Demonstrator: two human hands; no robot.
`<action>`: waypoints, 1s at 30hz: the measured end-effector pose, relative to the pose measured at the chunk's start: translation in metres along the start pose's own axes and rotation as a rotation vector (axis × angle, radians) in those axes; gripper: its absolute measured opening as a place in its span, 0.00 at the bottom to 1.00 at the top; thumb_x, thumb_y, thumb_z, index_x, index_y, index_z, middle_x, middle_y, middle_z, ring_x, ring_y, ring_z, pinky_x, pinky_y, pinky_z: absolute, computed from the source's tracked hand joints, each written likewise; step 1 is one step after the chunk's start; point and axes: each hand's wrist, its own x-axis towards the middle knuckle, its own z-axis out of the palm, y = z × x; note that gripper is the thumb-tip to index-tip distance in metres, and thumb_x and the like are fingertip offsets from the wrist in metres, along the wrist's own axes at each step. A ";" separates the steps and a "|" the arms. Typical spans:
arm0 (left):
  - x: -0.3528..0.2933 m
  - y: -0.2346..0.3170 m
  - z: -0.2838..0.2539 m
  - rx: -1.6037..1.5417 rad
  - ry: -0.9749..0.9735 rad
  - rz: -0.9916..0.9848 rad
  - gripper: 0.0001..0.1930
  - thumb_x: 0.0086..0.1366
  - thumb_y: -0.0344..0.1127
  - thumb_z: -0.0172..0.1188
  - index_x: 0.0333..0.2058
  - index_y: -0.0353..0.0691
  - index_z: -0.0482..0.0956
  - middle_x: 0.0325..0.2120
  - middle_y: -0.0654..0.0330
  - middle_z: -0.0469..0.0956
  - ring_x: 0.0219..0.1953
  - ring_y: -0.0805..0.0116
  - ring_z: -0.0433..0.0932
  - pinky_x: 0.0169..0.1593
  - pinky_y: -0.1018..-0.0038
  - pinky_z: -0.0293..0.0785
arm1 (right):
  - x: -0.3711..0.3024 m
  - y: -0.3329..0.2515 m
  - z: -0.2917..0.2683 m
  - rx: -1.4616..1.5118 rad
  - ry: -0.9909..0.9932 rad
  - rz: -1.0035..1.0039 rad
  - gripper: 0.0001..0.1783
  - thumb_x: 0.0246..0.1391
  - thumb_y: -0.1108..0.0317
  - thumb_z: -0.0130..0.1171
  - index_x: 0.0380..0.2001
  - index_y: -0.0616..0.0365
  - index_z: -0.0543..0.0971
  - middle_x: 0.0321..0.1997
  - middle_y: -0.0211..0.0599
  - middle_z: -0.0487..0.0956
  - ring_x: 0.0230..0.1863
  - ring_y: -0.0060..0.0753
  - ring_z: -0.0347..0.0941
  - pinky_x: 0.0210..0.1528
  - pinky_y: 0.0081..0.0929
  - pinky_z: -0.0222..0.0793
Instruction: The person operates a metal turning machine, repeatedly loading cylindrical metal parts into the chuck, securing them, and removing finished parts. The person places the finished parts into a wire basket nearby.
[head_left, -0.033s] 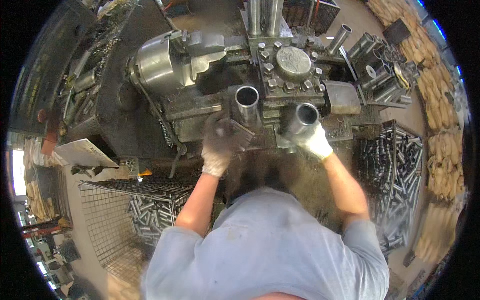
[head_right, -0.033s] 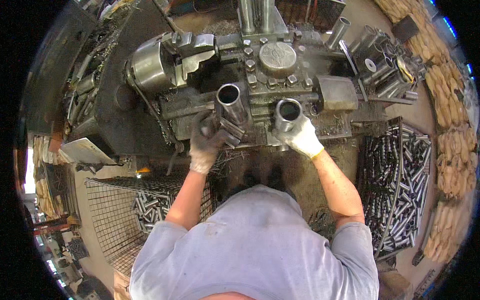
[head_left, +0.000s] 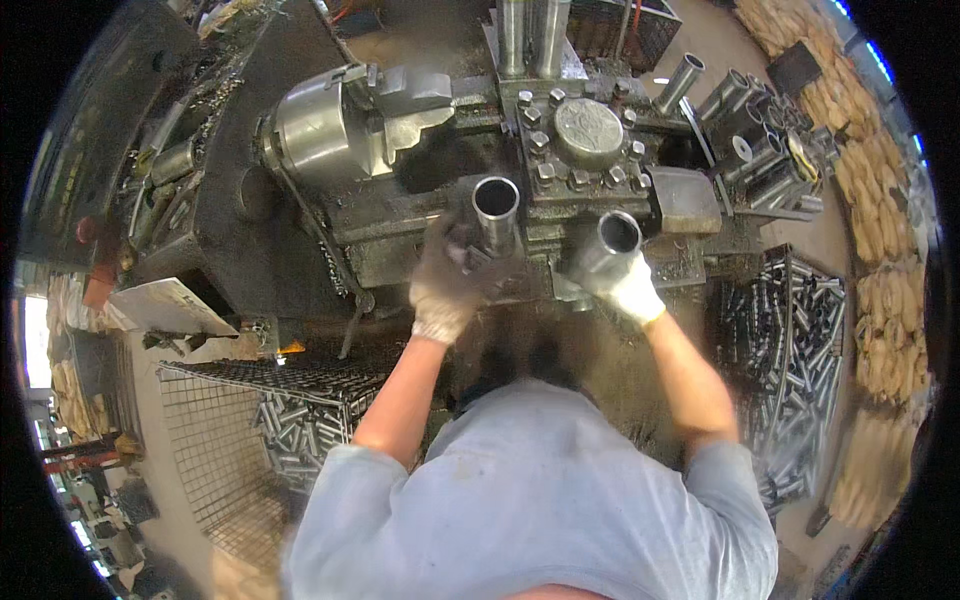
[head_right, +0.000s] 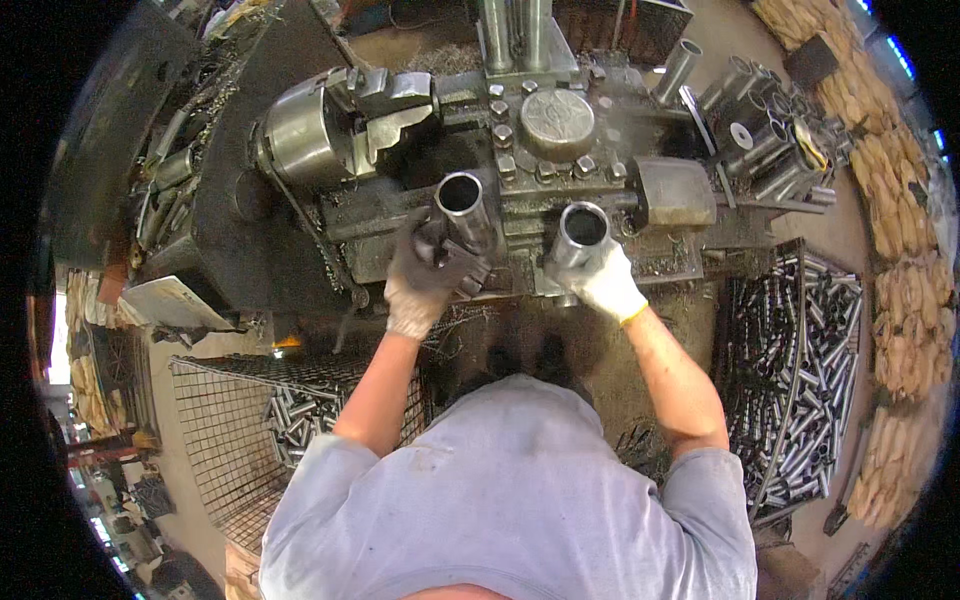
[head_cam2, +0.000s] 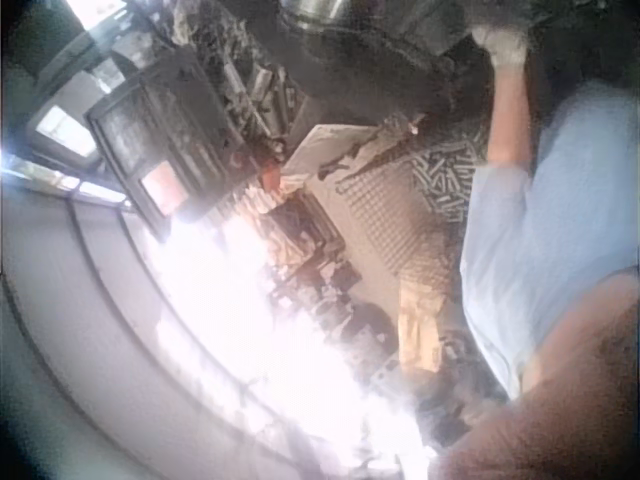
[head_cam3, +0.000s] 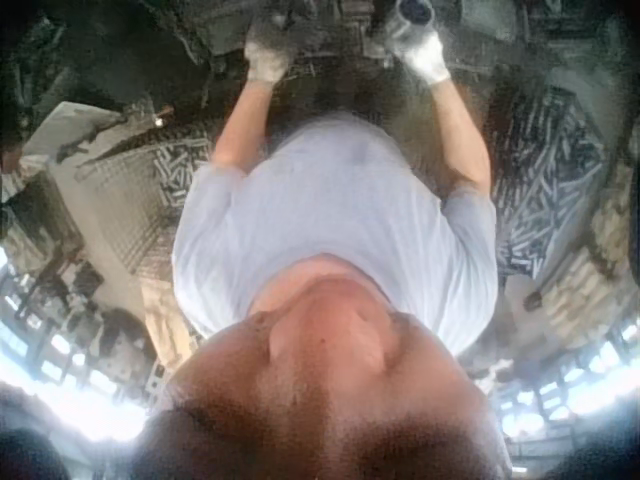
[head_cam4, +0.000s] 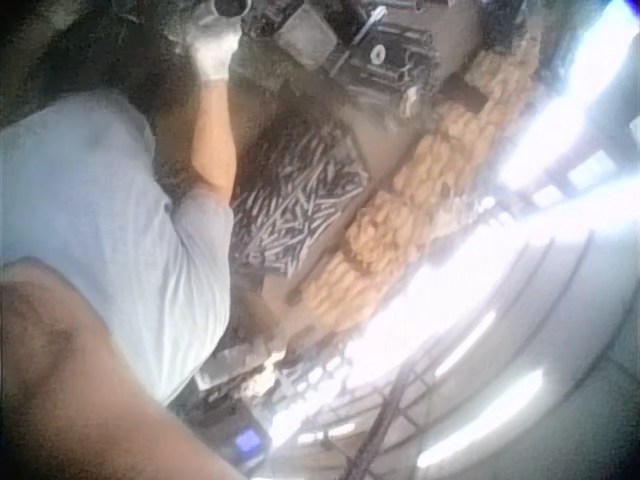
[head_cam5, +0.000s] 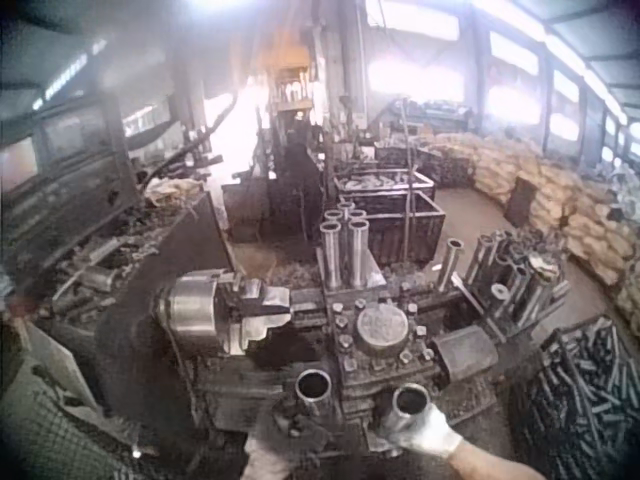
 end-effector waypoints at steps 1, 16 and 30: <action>0.014 0.004 0.008 0.344 0.017 0.061 0.37 0.55 0.32 0.81 0.62 0.38 0.72 0.49 0.56 0.84 0.51 0.57 0.85 0.54 0.60 0.84 | -0.001 0.005 -0.004 0.050 -0.015 -0.086 0.31 0.45 0.50 0.79 0.47 0.58 0.82 0.40 0.49 0.88 0.42 0.46 0.88 0.47 0.39 0.83; 0.009 -0.024 -0.104 -1.009 0.029 -0.234 0.34 0.73 0.69 0.53 0.55 0.42 0.80 0.41 0.56 0.86 0.40 0.61 0.88 0.44 0.61 0.88 | 0.041 -0.044 0.163 -0.525 0.010 -0.506 0.21 0.55 0.60 0.66 0.45 0.66 0.80 0.31 0.50 0.84 0.29 0.49 0.83 0.32 0.45 0.80; 0.006 -0.100 -0.035 -1.142 -0.228 -0.312 0.31 0.80 0.60 0.46 0.69 0.44 0.70 0.62 0.57 0.77 0.64 0.58 0.74 0.69 0.55 0.69 | 0.013 -0.160 0.081 0.140 -0.287 0.128 0.47 0.42 0.49 0.80 0.62 0.63 0.74 0.52 0.52 0.84 0.53 0.44 0.82 0.57 0.40 0.77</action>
